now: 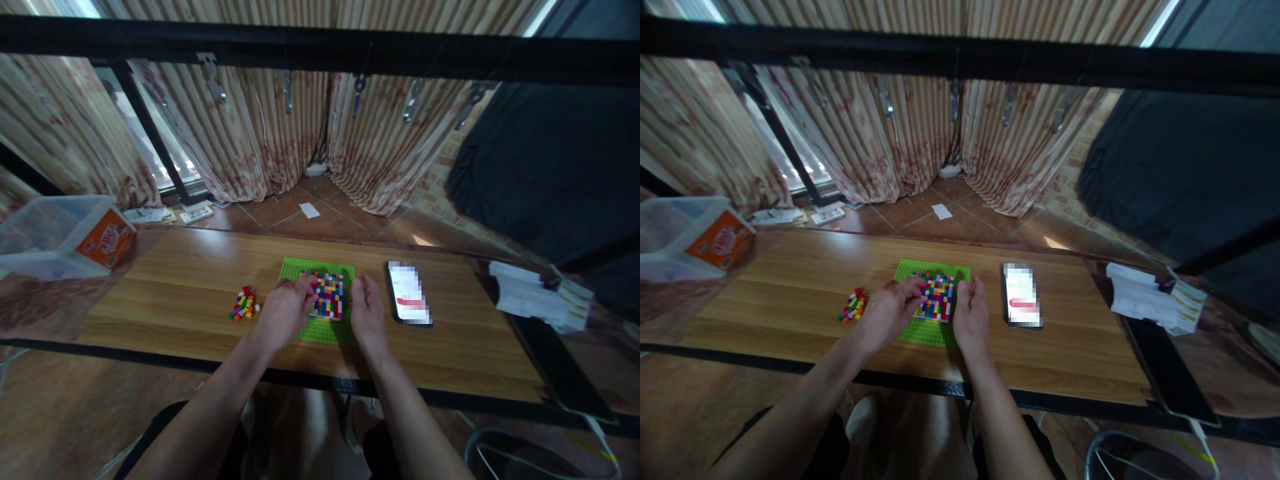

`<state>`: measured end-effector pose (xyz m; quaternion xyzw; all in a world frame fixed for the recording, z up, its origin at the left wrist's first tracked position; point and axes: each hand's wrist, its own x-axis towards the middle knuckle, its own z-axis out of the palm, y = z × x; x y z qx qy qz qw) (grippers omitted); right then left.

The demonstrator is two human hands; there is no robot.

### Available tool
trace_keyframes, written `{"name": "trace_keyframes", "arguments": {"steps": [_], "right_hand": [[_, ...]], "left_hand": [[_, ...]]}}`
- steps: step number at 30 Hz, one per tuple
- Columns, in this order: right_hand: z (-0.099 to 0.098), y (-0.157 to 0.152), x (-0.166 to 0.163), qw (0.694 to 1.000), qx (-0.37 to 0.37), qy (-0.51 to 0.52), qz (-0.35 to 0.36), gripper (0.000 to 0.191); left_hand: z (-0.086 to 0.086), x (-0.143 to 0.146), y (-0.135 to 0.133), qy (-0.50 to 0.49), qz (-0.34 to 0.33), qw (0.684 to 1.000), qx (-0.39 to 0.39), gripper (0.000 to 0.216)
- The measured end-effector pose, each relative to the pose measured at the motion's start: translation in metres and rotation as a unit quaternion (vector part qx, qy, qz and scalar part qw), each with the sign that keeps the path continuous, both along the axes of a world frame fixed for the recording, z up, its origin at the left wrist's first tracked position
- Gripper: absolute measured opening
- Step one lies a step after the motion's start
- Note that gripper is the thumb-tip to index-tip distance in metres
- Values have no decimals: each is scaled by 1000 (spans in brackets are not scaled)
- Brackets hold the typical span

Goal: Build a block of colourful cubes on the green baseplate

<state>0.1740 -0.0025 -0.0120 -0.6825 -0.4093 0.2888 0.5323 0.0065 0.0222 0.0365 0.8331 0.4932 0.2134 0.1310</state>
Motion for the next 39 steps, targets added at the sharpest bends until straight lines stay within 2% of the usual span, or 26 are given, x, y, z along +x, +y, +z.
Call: {"name": "trace_keyframes", "arguments": {"steps": [8, 18, 25, 28, 33, 39], "right_hand": [[3, 5, -4, 1000, 4, -20, 11, 67], [7, 3, -8, 999, -3, -30, 23, 65], [6, 2, -14, 999, 3, -17, 41, 65], [4, 1, -22, 998, 11, -49, 49, 69], [3, 2, -32, 995, -1, -87, 39, 73], [3, 4, -33, 996, -1, -83, 28, 72]], "left_hand": [[-9, 3, 3, 29, -20, 998, 49, 31], [-14, 8, 1, 26, 14, 997, 74, 38], [-11, 11, -6, 36, 31, 995, 86, 37], [-10, 13, -10, 41, 41, 994, 90, 39], [-9, 16, -13, 39, 57, 994, 85, 42], [-8, 18, -13, 28, 65, 995, 76, 42]]}}
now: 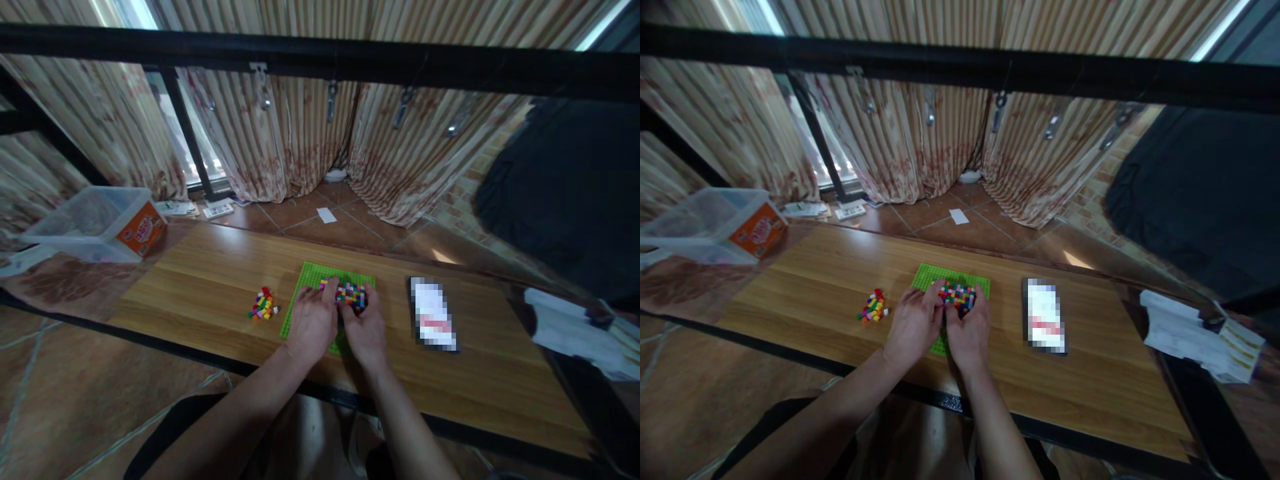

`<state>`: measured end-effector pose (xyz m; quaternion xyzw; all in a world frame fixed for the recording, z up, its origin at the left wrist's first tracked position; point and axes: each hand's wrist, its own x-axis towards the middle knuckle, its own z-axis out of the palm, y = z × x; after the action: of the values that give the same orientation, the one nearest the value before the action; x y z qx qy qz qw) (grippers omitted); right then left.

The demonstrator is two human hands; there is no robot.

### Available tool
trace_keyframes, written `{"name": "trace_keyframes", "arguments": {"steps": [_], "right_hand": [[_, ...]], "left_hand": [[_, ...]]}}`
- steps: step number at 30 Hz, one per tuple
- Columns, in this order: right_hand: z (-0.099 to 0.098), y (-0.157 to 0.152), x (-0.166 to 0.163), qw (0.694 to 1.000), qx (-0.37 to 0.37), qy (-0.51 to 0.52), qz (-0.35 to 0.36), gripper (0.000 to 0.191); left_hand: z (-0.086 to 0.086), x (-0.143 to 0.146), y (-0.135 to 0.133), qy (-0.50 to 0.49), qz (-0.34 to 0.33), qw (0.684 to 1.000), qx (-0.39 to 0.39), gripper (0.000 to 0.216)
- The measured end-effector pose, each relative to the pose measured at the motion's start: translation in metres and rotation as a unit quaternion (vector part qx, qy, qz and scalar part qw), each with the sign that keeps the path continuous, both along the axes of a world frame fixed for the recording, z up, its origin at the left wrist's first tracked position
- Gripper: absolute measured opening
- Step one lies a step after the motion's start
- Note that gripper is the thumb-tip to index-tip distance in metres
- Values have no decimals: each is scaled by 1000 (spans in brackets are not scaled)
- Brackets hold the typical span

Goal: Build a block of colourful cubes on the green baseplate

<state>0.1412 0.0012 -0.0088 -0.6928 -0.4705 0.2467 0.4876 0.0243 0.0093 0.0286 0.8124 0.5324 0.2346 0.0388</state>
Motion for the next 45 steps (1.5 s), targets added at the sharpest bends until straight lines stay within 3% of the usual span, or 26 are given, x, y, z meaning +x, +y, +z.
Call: {"name": "trace_keyframes", "arguments": {"steps": [10, 45], "right_hand": [[0, 3, -3, 1000, 0, -4, -11, 71], [-8, 4, -2, 1000, 6, 7, -19, 71]], "left_hand": [[-6, 1, 0, -15, 11, 1000, 10, 42], [0, 4, -1, -15, 27, 999, -45, 48]]}}
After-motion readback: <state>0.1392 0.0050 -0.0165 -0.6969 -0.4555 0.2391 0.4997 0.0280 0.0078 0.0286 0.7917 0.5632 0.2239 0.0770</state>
